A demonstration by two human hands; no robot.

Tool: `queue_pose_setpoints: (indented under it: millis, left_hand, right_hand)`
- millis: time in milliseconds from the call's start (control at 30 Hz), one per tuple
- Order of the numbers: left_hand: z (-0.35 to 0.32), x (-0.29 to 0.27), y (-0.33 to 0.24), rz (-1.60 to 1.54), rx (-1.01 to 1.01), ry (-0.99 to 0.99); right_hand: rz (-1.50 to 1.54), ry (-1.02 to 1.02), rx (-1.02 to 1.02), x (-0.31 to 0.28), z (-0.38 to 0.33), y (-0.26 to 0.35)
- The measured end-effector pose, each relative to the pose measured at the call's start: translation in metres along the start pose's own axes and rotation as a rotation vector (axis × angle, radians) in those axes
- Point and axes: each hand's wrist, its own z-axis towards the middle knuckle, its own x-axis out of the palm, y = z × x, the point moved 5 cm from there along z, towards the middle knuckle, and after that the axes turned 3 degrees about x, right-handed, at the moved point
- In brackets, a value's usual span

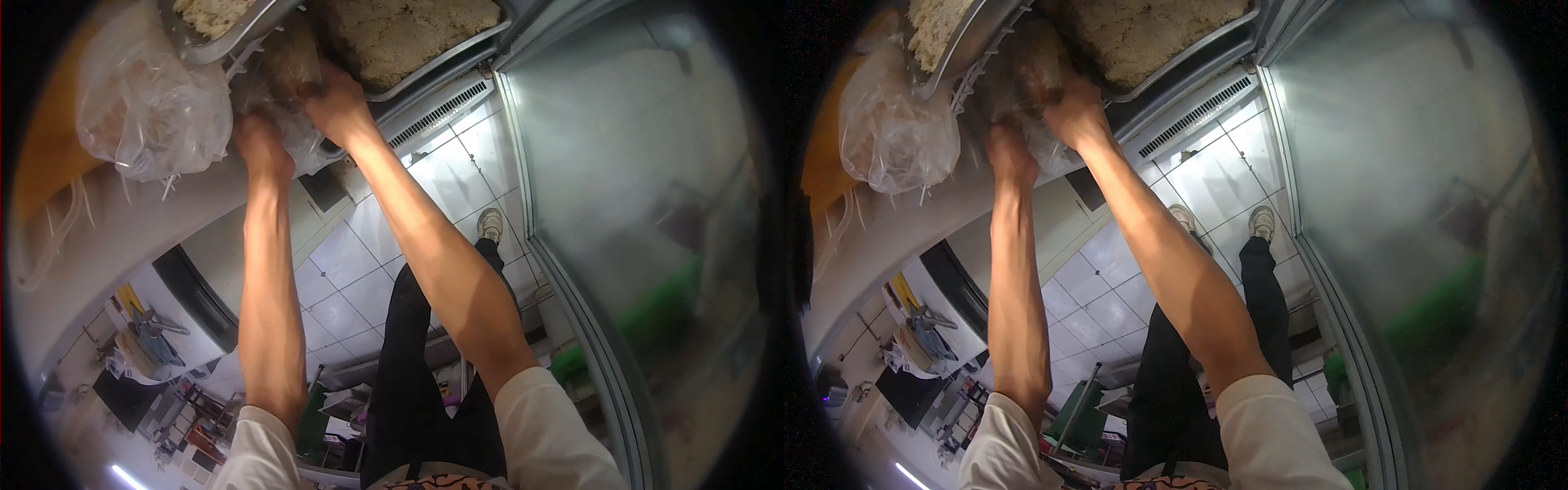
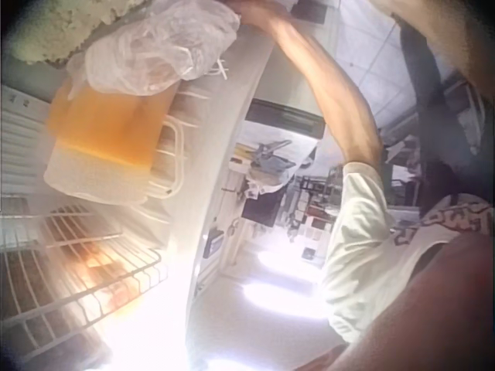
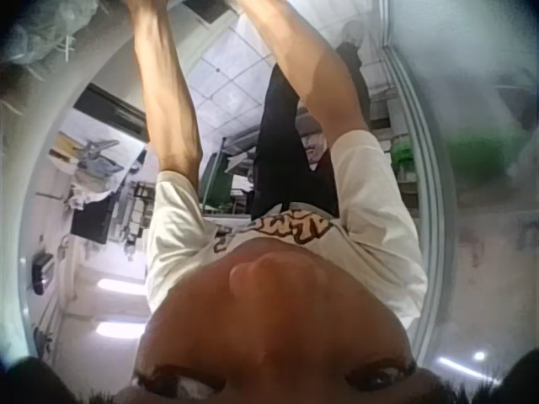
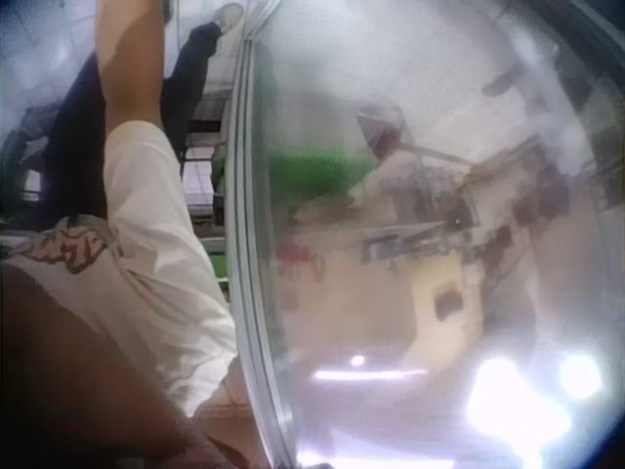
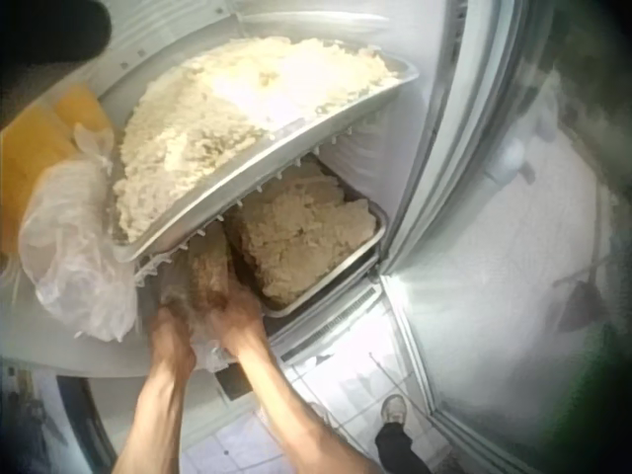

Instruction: The person breads pieces of meat by coating them in a wet mixture, dipping them into a tray of breadcrumbs, and placing the coated pieces into another tray. Afterward, they discard used plastic gloves and bags into a bin, wipe down the stainless steel prep surface with a red cloth, and store the trays of breaded meat in a reach-in refrigerator.

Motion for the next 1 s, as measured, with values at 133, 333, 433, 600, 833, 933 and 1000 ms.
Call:
queue_pose_setpoints:
  millis: [133, 333, 433, 600, 833, 933, 1000]
  left_hand:
    - [-0.041, 0.003, -0.026, -0.371, 0.056, -0.162]
    - [-0.117, 0.005, -0.065, -0.282, 0.191, -0.154]
    - [-0.149, 0.006, -0.076, -0.262, 0.193, -0.087]
    - [-0.238, -0.024, -0.060, -0.484, -0.104, -0.097]
    - [-0.363, -0.068, -0.043, -0.564, -0.299, -0.202]
    - [-0.396, -0.083, -0.087, -0.566, -0.213, -0.058]
    - [-0.421, -0.099, -0.104, -0.549, -0.186, -0.125]
  right_hand:
    - [0.089, -0.004, -0.006, -0.006, -0.018, 0.003]
    - [0.408, 0.023, 0.230, -0.038, -0.070, 0.008]
    - [0.488, 0.152, 0.270, -0.064, -0.100, 0.034]
    - [0.036, 0.113, 0.339, -0.093, -0.175, 0.026]
    - [0.258, 0.180, 0.535, -0.120, -0.279, 0.003]
    - [0.594, 0.251, 0.766, -0.117, -0.308, 0.036]
    - [0.447, 0.323, 0.796, -0.121, -0.322, 0.045]
